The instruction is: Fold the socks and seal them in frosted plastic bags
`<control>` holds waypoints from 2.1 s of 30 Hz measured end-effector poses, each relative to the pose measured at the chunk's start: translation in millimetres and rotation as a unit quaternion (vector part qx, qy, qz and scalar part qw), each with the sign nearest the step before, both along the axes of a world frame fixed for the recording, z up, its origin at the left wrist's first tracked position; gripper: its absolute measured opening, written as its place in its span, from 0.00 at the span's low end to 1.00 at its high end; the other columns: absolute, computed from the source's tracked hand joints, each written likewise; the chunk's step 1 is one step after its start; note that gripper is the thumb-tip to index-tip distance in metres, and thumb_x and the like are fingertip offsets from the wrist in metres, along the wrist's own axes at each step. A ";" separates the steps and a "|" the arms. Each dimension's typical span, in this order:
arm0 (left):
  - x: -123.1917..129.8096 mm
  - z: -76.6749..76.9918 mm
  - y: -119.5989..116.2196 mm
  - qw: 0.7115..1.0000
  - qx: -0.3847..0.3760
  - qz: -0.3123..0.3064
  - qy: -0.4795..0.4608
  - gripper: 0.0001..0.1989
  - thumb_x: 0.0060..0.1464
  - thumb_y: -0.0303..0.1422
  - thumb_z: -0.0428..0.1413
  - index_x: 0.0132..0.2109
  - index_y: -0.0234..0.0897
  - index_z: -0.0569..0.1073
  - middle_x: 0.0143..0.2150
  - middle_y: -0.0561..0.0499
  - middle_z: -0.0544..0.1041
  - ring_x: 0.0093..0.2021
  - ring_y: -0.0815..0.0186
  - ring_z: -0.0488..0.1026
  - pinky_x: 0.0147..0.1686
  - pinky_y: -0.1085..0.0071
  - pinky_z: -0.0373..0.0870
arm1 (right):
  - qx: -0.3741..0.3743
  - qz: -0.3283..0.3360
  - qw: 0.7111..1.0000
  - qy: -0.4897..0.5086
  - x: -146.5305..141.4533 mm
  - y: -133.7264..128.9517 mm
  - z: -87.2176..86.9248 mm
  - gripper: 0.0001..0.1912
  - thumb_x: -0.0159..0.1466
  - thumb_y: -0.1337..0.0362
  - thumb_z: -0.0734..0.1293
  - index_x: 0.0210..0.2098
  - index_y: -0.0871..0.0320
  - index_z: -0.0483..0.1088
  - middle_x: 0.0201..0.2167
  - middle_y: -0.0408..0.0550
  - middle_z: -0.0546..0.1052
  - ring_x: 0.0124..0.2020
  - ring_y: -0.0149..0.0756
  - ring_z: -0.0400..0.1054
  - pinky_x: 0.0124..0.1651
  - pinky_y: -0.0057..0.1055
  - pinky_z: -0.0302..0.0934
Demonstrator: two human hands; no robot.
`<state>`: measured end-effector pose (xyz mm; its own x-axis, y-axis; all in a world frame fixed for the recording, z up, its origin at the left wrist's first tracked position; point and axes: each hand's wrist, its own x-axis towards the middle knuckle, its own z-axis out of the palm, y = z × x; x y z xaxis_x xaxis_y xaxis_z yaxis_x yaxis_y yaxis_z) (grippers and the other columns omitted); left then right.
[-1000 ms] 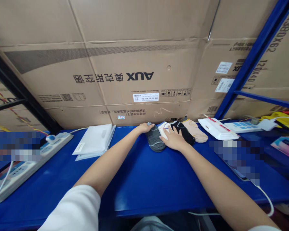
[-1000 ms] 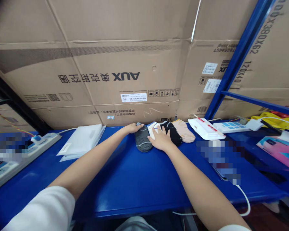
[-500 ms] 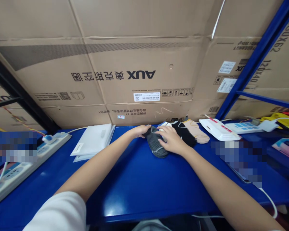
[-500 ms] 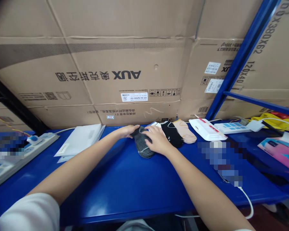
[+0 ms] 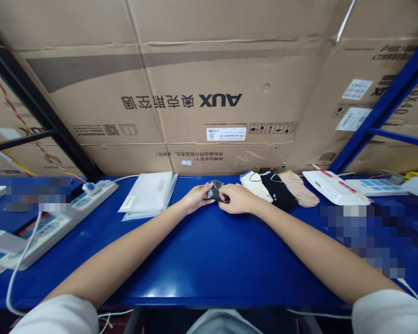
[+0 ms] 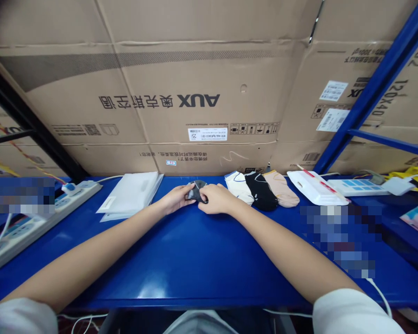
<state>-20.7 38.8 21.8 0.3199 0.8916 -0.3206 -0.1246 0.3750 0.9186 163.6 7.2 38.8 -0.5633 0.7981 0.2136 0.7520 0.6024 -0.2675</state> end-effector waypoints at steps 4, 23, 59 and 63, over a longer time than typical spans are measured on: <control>-6.5 -5.2 3.6 0.998 -0.018 -0.014 -0.061 0.10 0.64 0.36 0.54 0.38 0.34 0.75 0.31 0.51 0.76 0.29 0.73 0.73 0.34 0.78 0.73 | -0.009 -0.028 0.995 0.096 -16.9 11.7 -10.3 0.14 0.61 0.57 0.65 0.25 0.55 0.58 0.22 0.39 0.67 0.23 0.30 0.58 0.29 0.28 0.44; -23.7 -15.3 15.6 0.972 -0.076 -0.091 -0.203 0.06 0.53 0.23 0.54 0.36 0.34 0.74 0.32 0.50 0.78 0.35 0.68 0.76 0.44 0.68 0.73 | -0.032 -0.021 0.979 0.200 -12.9 22.4 -29.2 0.11 0.70 0.59 0.56 0.34 0.55 0.63 0.27 0.44 0.72 0.27 0.34 0.65 0.31 0.28 0.52; -22.0 -13.8 12.8 0.973 -0.015 -0.131 -0.190 0.18 0.40 0.18 0.55 0.40 0.35 0.74 0.37 0.50 0.78 0.37 0.68 0.75 0.42 0.72 0.72 | 0.007 -0.022 0.996 0.091 -15.0 11.8 -23.8 0.10 0.66 0.57 0.63 0.34 0.55 0.59 0.28 0.44 0.72 0.25 0.34 0.65 0.28 0.28 0.48; -23.8 -13.4 13.6 0.972 -0.032 -0.127 -0.197 0.19 0.36 0.17 0.53 0.39 0.34 0.73 0.35 0.51 0.77 0.35 0.69 0.74 0.44 0.70 0.72 | 0.012 -0.020 0.996 0.087 -13.9 13.6 -26.5 0.09 0.70 0.58 0.57 0.36 0.56 0.60 0.32 0.48 0.74 0.29 0.37 0.68 0.31 0.29 0.51</control>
